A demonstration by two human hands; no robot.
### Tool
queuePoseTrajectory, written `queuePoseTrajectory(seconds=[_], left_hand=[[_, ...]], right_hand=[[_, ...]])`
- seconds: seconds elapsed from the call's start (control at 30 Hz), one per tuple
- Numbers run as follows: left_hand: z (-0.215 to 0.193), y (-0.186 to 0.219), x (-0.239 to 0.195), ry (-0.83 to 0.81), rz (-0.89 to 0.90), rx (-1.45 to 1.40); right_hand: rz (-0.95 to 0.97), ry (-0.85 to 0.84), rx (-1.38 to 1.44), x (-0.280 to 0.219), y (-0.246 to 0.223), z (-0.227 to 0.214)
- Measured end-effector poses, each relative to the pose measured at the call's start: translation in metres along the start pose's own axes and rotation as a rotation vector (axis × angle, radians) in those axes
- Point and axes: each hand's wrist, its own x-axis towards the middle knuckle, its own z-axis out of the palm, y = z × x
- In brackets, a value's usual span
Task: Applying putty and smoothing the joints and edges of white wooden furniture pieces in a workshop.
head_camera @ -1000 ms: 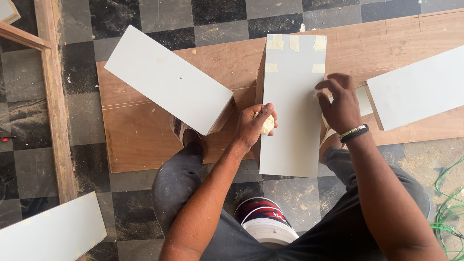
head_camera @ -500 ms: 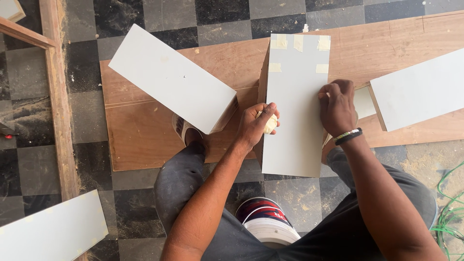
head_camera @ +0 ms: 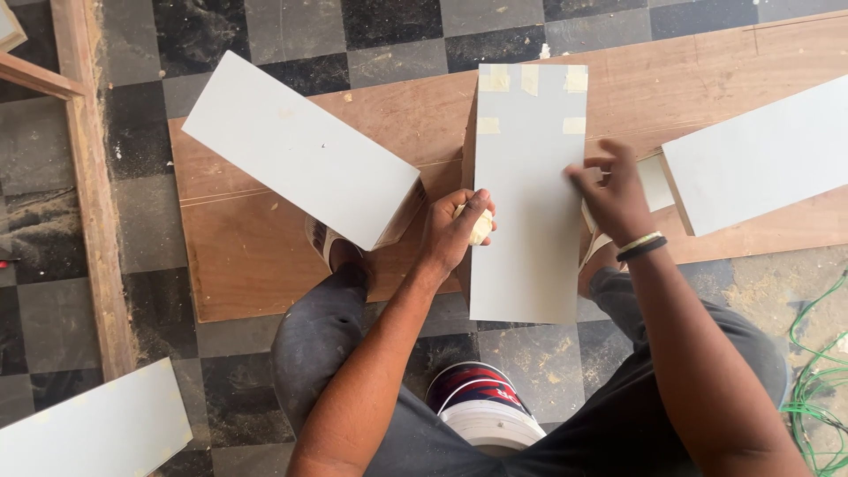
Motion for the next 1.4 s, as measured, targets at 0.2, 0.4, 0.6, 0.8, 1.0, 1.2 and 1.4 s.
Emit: queuePoseTrajectory(seconds=[0.2,0.4,0.6,0.8,1.0,1.2,1.4], left_hand=[[0.002,0.002,0.001,0.012,-0.010,0.025],[0.003,-0.003,0.003,-0.004,0.038,0.078],[0.004,-0.003,-0.002,-0.016,0.106,0.132],[0.001,-0.004,-0.005,-0.012,0.160,0.211],[-0.003,-0.001,-0.011,-0.047,0.126,0.127],[-0.008,0.006,-0.023,-0.109,0.128,-0.014],[-0.038,-0.012,-0.017,0.051,0.208,0.208]], right_hand=[[0.108,-0.017,-0.467,-0.002,-0.019,-0.002],[0.262,0.003,0.114,0.021,0.075,-0.006],[0.369,0.026,0.410,0.028,0.090,0.012],[0.403,0.080,0.403,0.048,0.124,0.020],[0.301,0.621,0.660,0.052,0.051,0.016],[-0.302,0.042,0.154,-0.032,-0.030,0.073],[-0.538,-0.192,-0.327,-0.088,-0.072,0.117]])
